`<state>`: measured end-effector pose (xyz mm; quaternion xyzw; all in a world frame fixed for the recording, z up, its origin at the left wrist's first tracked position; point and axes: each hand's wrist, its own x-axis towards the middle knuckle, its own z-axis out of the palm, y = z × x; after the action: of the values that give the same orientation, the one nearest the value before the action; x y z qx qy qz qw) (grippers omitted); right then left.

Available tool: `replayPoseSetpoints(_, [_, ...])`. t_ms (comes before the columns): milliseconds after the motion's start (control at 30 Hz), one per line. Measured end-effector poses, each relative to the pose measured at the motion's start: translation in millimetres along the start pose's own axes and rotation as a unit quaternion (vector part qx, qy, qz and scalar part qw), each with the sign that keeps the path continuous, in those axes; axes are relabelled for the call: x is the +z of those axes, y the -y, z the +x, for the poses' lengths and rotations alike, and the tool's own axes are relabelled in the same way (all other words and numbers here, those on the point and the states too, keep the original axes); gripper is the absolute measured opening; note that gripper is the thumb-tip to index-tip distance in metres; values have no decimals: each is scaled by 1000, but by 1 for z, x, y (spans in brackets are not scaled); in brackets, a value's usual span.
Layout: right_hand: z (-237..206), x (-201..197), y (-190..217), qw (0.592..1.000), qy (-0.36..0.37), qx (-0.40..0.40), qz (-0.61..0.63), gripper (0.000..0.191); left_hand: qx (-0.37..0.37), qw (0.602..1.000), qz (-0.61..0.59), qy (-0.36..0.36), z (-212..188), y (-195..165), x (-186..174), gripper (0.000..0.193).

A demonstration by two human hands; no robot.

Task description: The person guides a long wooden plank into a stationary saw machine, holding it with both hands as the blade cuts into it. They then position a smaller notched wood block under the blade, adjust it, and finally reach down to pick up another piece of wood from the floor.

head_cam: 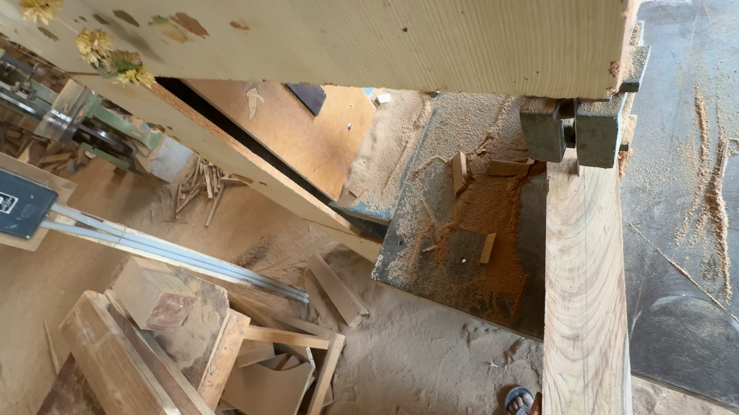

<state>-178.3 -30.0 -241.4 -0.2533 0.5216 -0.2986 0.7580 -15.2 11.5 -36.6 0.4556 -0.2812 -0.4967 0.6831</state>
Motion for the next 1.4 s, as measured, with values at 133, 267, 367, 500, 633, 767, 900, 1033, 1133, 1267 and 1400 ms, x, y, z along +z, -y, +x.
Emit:
replayPoseSetpoints(133, [-1,1,0,1000,0,7,13,78,-18,999,23,-16,-3,3,-2,116])
replayPoseSetpoints(267, [3,4,1,999,-8,26,20,78,-7,999,38,-21,0,7,-13,115])
replayPoseSetpoints(367, [4,4,1,1000,-7,18,14,79,-19,997,58,-38,0,6,-8,116])
replayPoseSetpoints(500, [3,4,-1,1000,-14,11,19,79,-31,998,31,-48,2,0,-1,118])
replayPoseSetpoints(633, [6,5,0,999,-27,9,30,78,-46,998,-10,-51,4,-4,2,122])
replayPoseSetpoints(767, [9,8,3,999,-39,25,16,77,-53,997,-21,-58,8,-10,5,123])
replayPoseSetpoints(900, [5,10,5,999,-45,2,12,77,-65,996,-3,-64,10,-15,8,124])
replayPoseSetpoints(1033, [2,14,9,999,-40,-28,15,76,-68,995,-8,-73,11,-17,8,124])
replayPoseSetpoints(1133, [0,17,14,998,-56,22,15,79,-59,996,2,-63,13,-18,7,123])
replayPoseSetpoints(1267, [-1,21,19,999,-45,-14,12,78,-46,997,2,-56,15,-18,7,121])
replayPoseSetpoints(1400, [-3,23,24,998,-67,14,15,77,-48,996,-35,-60,16,-18,9,120])
